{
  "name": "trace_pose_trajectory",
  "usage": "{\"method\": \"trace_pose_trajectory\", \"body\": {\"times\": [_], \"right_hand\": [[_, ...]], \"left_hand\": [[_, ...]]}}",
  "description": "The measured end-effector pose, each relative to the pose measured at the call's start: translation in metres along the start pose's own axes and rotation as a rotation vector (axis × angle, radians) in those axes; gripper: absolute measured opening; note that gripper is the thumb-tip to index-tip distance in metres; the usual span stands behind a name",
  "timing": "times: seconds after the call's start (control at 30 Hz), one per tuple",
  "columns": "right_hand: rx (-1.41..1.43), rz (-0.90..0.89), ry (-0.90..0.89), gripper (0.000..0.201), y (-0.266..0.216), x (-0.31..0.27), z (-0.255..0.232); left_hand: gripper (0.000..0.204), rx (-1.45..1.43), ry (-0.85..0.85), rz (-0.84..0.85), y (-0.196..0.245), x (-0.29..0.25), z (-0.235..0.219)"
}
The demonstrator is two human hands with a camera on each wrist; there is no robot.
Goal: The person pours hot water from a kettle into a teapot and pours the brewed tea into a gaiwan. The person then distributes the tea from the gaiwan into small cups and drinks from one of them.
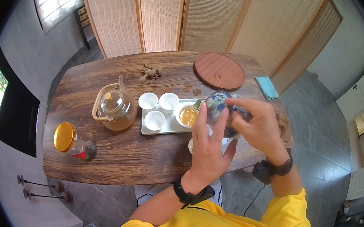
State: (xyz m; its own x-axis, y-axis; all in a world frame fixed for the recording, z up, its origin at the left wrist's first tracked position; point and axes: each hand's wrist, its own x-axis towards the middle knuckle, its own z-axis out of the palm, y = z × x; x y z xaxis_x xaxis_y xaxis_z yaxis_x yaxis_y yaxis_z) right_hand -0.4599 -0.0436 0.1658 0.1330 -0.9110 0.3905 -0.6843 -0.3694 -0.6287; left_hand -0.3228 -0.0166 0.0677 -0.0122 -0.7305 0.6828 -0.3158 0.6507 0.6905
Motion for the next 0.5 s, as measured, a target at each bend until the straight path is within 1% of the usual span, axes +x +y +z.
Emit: {"method": "trace_pose_trajectory", "body": {"times": [0.43, 0.5], "right_hand": [[-0.030, -0.010, -0.015, 0.029, -0.0027, 0.0017, -0.0017], [-0.024, -0.039, -0.004, 0.029, -0.0012, 0.0021, -0.0008]], "left_hand": [[0.086, -0.002, 0.009, -0.003, 0.0010, 0.0004, 0.0004], [0.086, -0.003, 0.010, -0.002, 0.0005, 0.0003, 0.0010]]}}
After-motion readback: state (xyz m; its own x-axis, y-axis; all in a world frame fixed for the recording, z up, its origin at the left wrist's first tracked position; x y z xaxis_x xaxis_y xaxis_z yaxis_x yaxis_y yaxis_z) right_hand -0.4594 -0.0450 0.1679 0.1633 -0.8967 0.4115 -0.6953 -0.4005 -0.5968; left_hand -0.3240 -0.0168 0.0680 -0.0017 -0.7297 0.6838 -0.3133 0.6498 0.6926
